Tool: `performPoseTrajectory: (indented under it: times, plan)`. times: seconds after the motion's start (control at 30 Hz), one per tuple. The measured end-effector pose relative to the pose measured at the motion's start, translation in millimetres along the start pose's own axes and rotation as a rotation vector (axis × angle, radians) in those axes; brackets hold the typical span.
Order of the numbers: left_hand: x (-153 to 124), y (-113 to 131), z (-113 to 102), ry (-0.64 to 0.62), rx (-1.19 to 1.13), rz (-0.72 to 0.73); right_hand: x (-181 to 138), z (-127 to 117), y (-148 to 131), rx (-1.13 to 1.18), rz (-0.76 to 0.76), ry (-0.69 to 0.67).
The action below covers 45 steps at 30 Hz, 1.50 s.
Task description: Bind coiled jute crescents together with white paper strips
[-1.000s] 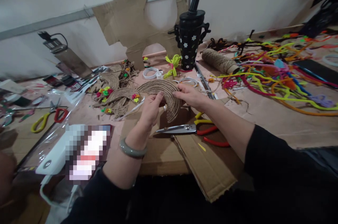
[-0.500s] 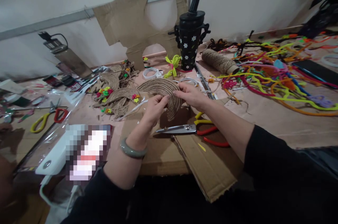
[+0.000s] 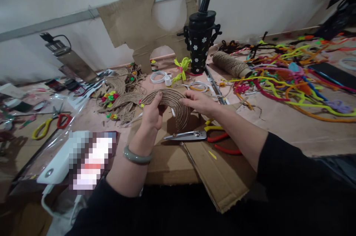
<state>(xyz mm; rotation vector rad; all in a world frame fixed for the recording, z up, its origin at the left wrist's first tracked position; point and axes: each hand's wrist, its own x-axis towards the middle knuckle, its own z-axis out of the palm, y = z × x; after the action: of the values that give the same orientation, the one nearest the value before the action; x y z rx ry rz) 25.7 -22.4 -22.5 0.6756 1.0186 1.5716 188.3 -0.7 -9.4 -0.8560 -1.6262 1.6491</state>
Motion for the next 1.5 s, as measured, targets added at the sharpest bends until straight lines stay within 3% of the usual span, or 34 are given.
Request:
performPoseTrajectory:
  times: [0.23, 0.47, 0.6, 0.83, 1.03, 1.13, 1.37, 1.5]
  plan:
    - [-2.2, 1.2, 1.9, -0.028, -0.07, -0.049, 2.3, -2.8, 3.1, -0.087, -0.064, 0.119]
    - [2.0, 7.3, 0.2, 0.065, -0.064, -0.085, 2.6, -4.3, 3.6, -0.069, -0.077, 0.173]
    - [3.3, 9.4, -0.7, 0.017, -0.09, -0.077, 3.4, -6.5, 2.1, -0.084, -0.106, 0.242]
    - [4.3, 11.8, -1.2, 0.048, 0.038, -0.1, 6.2, -10.7, 3.0, 0.0, -0.163, 0.399]
    - [1.3, 11.1, -4.1, -0.05, 0.17, -0.182, 8.7, -17.5, 5.7, 0.04, -0.183, 0.496]
    - [0.3, 11.8, -4.4, -0.075, 0.201, -0.198, 7.9, -17.5, 3.2, 0.065, -0.169, 0.484]
    - [-0.3, 20.7, 4.3, 0.118, 0.07, -0.171, 2.4, -9.7, -6.7, 0.157, -0.022, 0.378]
    - [1.2, 20.0, 3.6, 0.126, 0.062, -0.167, 5.6, -13.9, -2.3, 0.116, -0.034, 0.419]
